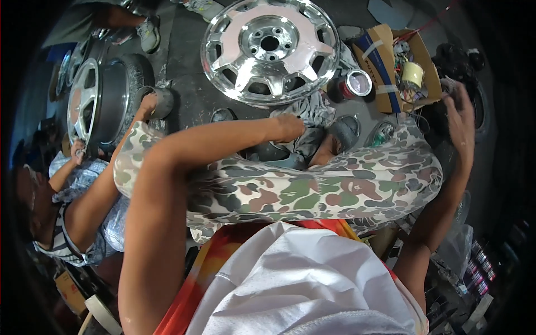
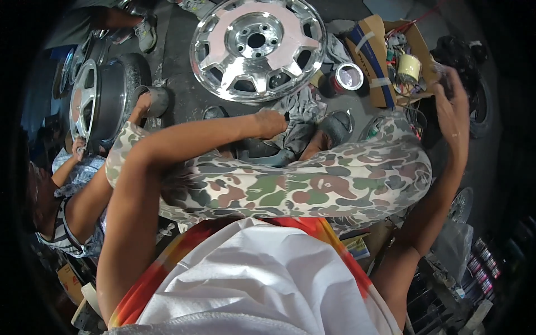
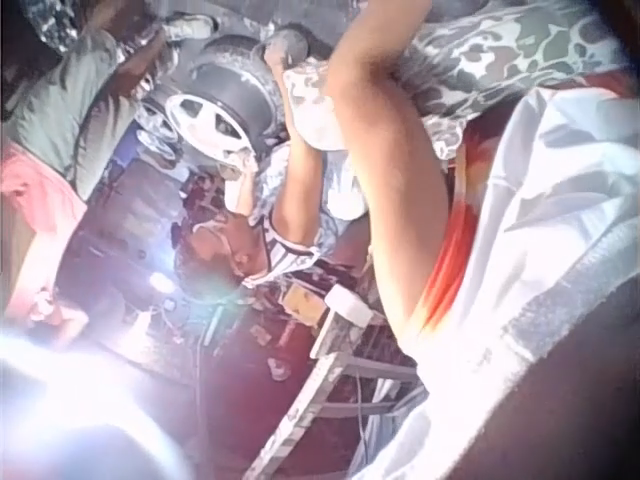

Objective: Sanding and applying body filler to car rims for refurbishment.

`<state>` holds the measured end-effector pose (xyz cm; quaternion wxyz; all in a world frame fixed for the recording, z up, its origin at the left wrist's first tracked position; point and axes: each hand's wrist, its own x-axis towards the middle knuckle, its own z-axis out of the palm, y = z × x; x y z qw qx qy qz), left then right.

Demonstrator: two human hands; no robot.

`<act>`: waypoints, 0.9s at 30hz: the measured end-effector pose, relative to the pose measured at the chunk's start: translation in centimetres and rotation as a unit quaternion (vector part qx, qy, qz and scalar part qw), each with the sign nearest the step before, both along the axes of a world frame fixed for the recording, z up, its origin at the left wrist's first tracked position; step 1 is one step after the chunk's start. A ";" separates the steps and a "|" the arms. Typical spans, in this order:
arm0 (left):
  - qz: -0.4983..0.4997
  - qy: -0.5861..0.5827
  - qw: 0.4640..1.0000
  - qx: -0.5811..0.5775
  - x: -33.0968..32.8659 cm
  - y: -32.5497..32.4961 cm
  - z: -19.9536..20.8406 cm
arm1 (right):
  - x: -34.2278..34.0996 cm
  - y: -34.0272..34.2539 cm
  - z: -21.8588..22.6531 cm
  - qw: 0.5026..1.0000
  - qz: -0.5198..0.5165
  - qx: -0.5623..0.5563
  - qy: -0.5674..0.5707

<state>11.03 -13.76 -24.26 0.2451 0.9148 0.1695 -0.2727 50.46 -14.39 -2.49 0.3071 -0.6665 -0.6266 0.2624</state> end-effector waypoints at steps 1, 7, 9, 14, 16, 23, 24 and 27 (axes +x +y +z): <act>-0.018 -0.008 1.000 -0.006 0.5 -0.5 -2.0 | 3.1 -1.0 -3.0 0.998 0.001 -0.037 0.052; 0.209 0.148 0.967 -0.005 -8.5 1.2 -9.1 | 2.4 -6.4 -24.5 0.983 0.025 -0.160 -0.089; 0.219 0.089 0.968 0.083 -16.0 0.8 -15.1 | -2.4 -4.8 -27.6 0.912 -0.014 -0.351 0.214; 0.195 0.035 0.923 0.331 -14.1 -1.3 -14.5 | -11.0 -6.1 -31.2 0.813 0.009 -0.382 0.440; 0.289 0.091 0.932 0.199 -8.0 -1.4 -12.2 | -10.3 -8.3 -36.9 0.800 -0.013 -0.366 0.476; 0.533 0.080 0.840 -0.055 -10.7 -3.2 -16.3 | -18.1 -7.0 -32.5 0.731 0.000 -0.401 0.552; 0.558 -0.004 0.826 -0.077 -8.3 -3.3 -15.2 | -17.1 -7.6 -32.3 0.744 -0.043 -0.371 0.553; 0.596 -0.250 0.746 -0.161 -2.2 -4.5 -10.3 | -15.6 -7.8 -30.9 0.777 -0.065 -0.346 0.521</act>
